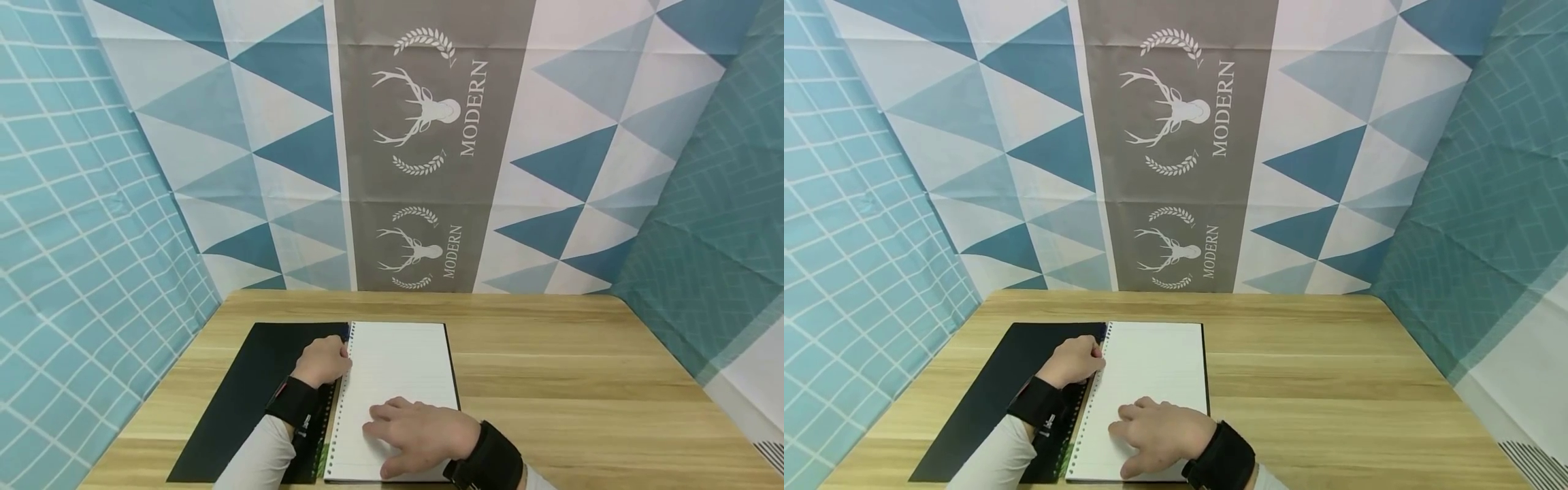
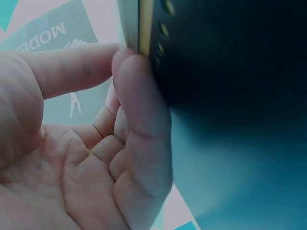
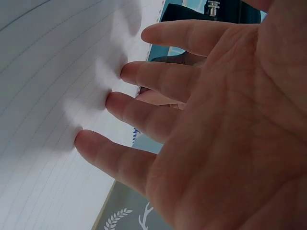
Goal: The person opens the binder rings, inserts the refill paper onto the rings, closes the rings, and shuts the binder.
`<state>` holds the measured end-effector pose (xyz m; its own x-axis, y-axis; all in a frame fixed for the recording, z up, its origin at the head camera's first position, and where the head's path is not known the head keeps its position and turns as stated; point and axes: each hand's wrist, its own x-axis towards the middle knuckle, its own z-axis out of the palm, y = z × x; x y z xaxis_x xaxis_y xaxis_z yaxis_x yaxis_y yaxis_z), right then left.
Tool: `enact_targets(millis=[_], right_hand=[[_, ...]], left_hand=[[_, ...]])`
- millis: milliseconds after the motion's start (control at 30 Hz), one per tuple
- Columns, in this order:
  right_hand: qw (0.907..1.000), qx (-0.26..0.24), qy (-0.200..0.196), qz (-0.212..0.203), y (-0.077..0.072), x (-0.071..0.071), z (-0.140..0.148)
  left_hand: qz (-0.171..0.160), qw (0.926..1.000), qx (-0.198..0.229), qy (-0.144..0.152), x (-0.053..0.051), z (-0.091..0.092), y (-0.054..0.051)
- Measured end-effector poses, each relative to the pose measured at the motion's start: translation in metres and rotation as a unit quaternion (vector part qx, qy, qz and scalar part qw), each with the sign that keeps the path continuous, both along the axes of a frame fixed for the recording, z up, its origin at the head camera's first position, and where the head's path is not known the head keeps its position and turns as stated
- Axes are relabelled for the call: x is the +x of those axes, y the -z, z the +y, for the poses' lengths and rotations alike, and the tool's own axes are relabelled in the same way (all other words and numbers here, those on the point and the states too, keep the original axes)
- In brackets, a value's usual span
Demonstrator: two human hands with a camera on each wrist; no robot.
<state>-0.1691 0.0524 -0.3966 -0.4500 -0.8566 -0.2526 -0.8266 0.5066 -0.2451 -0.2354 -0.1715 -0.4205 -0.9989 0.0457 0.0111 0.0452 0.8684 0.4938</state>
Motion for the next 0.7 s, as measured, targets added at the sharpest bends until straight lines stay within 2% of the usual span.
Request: enact_targets(millis=[167, 267, 300, 367, 433, 467, 533, 633, 700], right_hand=[[1.0, -0.002, 0.0, -0.005, -0.001, 0.0, 0.0], [0.9991, -0.011, 0.022, -0.035, -0.005, -0.001, 0.002], [0.998, -0.016, 0.04, -0.045, -0.007, -0.002, 0.003], [0.9925, -0.034, 0.102, -0.058, -0.01, -0.005, 0.007], [0.978, -0.073, 0.185, -0.063, -0.012, -0.011, 0.013], [0.966, -0.098, 0.231, -0.064, -0.013, -0.016, 0.017], [0.9304, -0.161, 0.318, -0.084, -0.011, -0.028, 0.027], [0.8568, -0.259, 0.411, -0.173, -0.008, -0.047, 0.045], [0.805, -0.311, 0.443, -0.244, -0.007, -0.057, 0.057]], left_hand=[[0.0, 0.9999, 0.013, 0.01, 0.0, -0.001, -0.002], [-0.002, 0.9996, 0.021, 0.02, 0.0, -0.001, -0.005], [-0.006, 0.9994, 0.026, 0.023, 0.0, -0.001, -0.006], [-0.015, 0.9987, 0.04, 0.028, 0.0, -0.001, -0.007], [-0.026, 0.9977, 0.056, 0.029, -0.001, -0.002, -0.007], [-0.032, 0.9968, 0.067, 0.027, -0.001, -0.003, -0.008], [-0.047, 0.9943, 0.093, 0.023, -0.001, -0.003, -0.009], [-0.063, 0.9892, 0.131, 0.016, -0.001, -0.005, -0.01], [-0.074, 0.9841, 0.161, 0.011, -0.001, -0.006, -0.012]])
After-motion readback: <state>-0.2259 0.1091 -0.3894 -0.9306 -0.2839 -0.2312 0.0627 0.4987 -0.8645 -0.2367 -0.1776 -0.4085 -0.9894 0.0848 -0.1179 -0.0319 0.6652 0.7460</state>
